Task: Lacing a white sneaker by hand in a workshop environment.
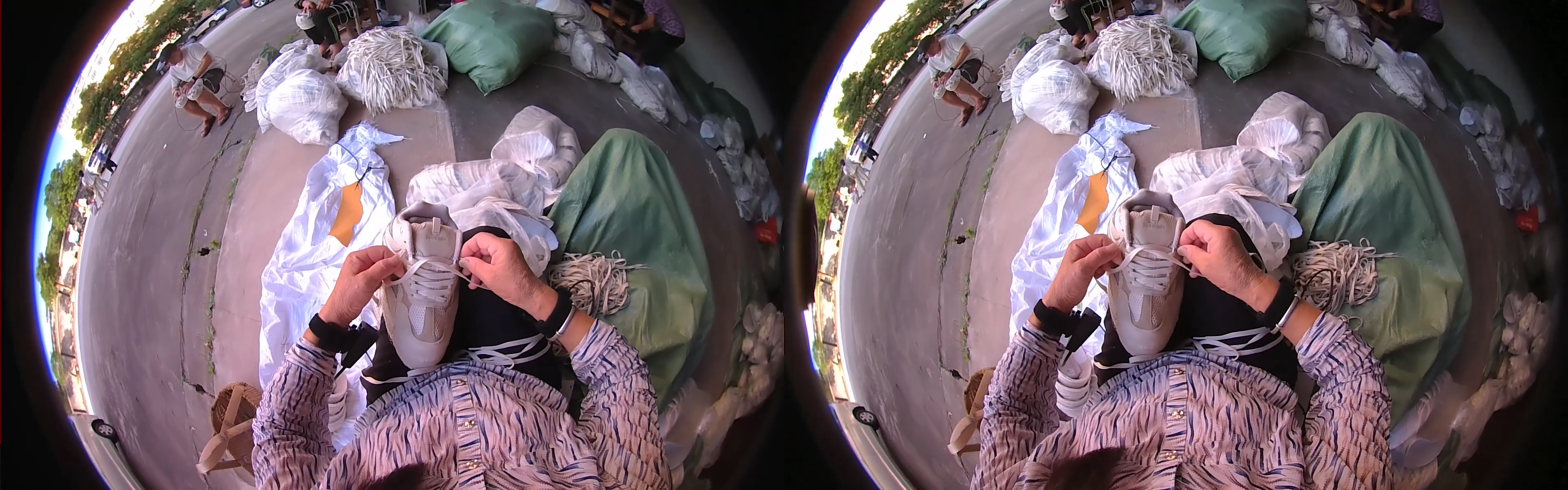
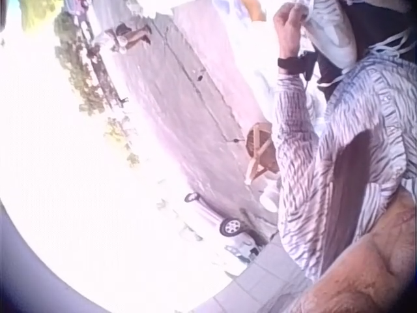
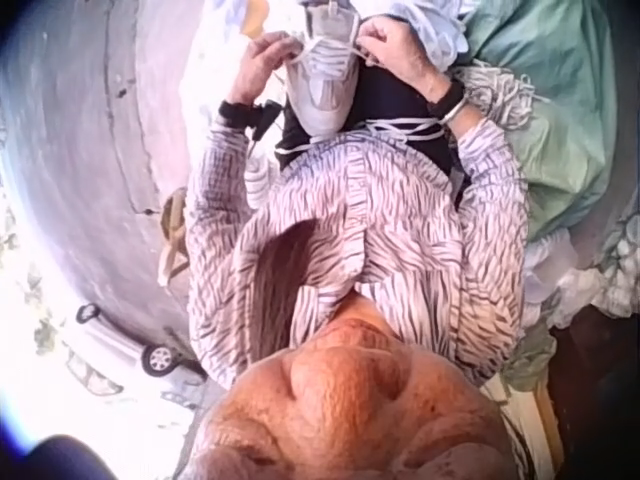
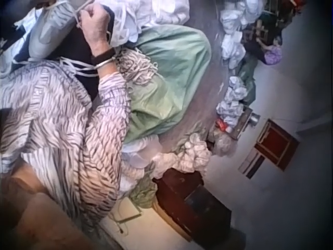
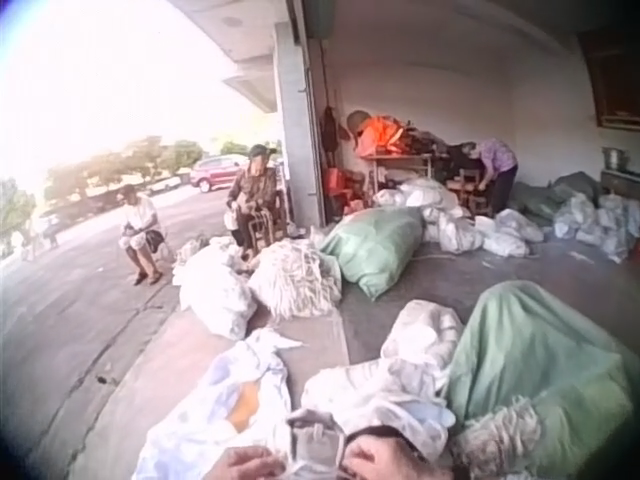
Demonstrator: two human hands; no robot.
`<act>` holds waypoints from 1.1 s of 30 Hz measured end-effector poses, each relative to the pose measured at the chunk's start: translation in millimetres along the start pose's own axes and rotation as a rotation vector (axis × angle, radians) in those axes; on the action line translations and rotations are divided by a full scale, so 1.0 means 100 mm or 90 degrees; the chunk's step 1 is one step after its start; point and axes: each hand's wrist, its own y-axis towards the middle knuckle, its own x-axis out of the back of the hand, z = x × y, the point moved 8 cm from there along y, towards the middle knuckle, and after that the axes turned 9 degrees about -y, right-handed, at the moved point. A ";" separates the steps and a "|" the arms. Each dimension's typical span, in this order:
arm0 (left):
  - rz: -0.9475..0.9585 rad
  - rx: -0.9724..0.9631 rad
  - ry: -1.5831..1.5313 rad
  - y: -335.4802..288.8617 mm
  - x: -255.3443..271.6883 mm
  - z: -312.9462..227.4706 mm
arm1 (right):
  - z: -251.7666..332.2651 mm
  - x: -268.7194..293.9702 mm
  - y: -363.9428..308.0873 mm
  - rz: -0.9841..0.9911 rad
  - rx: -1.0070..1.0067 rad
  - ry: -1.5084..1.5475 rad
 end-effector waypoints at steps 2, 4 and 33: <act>-0.006 0.011 -0.004 0.03 0.03 0.01 | 0.03 0.01 0.00 0.016 0.009 0.023; 0.017 -0.010 0.039 0.05 0.01 -0.03 | 0.03 0.02 0.00 0.039 0.004 0.028; 0.434 -0.359 0.886 0.13 -0.66 -0.88 | 0.54 -0.22 0.12 0.231 0.325 -0.623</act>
